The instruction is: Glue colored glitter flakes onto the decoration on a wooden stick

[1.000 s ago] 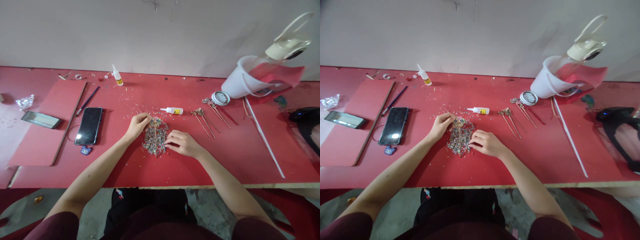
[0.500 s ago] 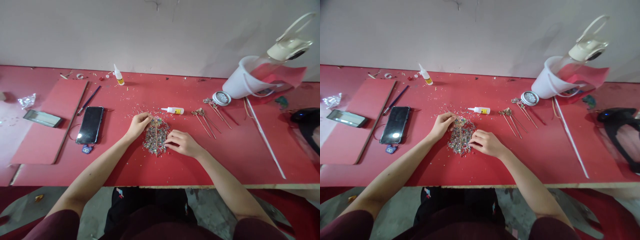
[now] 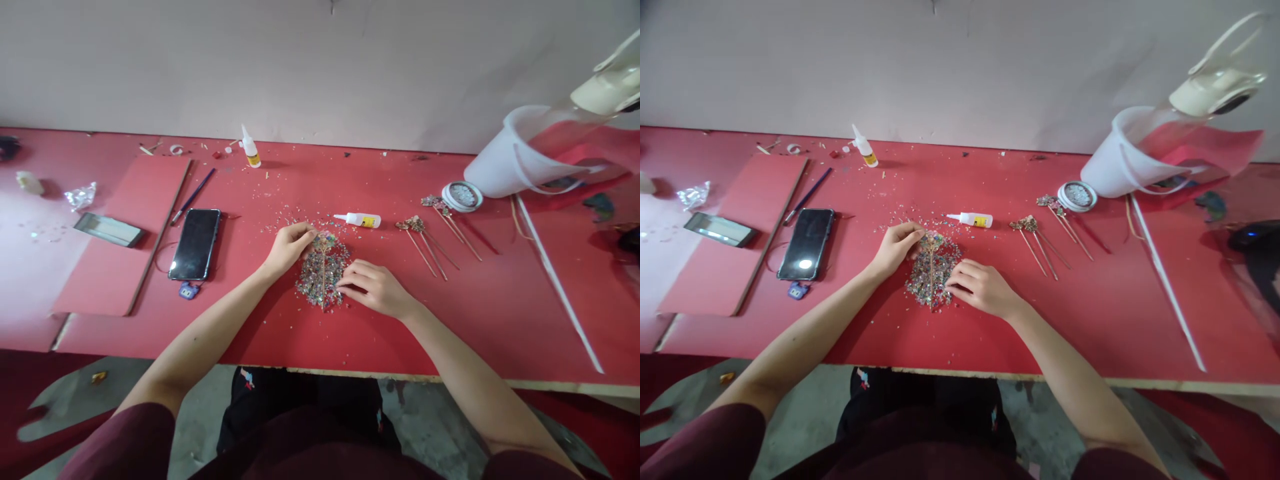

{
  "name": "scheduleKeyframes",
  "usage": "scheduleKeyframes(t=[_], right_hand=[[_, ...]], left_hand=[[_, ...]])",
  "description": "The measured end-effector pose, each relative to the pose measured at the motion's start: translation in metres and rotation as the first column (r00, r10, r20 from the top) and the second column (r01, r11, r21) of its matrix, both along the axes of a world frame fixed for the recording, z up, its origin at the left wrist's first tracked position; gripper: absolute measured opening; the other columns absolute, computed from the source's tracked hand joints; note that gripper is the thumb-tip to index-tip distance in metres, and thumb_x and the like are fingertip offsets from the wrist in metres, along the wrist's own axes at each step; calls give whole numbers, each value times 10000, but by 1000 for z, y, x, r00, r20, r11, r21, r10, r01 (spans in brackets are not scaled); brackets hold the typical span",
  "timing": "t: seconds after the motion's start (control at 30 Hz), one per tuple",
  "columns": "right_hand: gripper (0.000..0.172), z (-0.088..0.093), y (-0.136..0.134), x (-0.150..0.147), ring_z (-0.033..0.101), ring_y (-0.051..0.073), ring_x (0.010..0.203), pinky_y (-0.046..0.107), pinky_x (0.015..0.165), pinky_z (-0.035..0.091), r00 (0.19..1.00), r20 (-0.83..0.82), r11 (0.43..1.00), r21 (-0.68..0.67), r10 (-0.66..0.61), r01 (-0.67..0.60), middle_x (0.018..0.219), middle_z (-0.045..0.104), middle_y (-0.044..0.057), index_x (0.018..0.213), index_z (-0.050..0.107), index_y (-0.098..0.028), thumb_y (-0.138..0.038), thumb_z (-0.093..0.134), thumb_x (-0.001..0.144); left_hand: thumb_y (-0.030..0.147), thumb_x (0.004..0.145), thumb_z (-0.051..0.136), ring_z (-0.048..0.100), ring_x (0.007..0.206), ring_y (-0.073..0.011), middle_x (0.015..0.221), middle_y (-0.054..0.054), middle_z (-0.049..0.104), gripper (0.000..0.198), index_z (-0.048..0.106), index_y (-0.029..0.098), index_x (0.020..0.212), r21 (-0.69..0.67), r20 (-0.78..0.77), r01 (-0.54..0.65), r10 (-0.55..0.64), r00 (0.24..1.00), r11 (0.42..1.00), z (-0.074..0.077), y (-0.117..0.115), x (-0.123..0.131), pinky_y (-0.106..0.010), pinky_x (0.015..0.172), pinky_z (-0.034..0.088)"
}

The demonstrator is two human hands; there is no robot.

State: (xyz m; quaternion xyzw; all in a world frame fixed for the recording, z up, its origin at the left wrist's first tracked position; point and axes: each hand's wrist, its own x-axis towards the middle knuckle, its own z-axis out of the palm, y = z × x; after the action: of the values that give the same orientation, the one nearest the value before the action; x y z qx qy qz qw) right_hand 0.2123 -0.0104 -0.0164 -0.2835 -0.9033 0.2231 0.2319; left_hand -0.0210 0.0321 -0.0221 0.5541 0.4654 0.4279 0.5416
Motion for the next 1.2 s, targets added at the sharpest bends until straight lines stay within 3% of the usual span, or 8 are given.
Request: scheduleKeyframes(t=[0.33,0.53,0.87,1.1,1.2], right_hand=[[80,-3,-3,-5,572,142,833,277,741,486,999,-35,1000,-14,25,-25,861,632,37,950,650,-184,-225,590,916],[87,-3,-4,-4,581,148,835,284,745,494,999,-25,999,-26,-23,23,859,628,40,947,654,-191,-232,583,918],[81,-4,-7,-9,581,154,848,297,767,502,999,-44,1000,9,24,-24,878,633,44,977,633,-186,-204,599,906],[95,2,-11,-6,597,148,807,287,723,521,977,-164,991,-2,-134,136,878,589,47,973,607,-200,-160,580,892],[112,3,-18,-12,597,137,768,260,666,519,969,-200,989,6,-141,146,888,584,50,990,605,-204,-162,581,889]], left_hand=[[307,893,505,433,407,-50,494,60,481,231,545,158,721,19,-5,11,-10,1000,1000,-1,1,1,-177,441,339],[288,888,509,434,406,-50,506,58,496,211,548,159,725,15,2,8,-9,1000,1000,-1,0,1,-176,435,340],[291,887,515,429,409,-53,499,57,475,212,543,160,722,15,3,9,-9,1000,1000,2,0,1,-180,426,320],[302,889,518,434,408,-51,504,55,484,221,541,162,720,17,-3,14,-14,1000,1000,2,-1,0,-179,427,324],[308,888,518,428,400,-50,496,55,486,218,550,162,730,8,-4,13,-13,1000,1000,2,-1,0,-177,419,322]])
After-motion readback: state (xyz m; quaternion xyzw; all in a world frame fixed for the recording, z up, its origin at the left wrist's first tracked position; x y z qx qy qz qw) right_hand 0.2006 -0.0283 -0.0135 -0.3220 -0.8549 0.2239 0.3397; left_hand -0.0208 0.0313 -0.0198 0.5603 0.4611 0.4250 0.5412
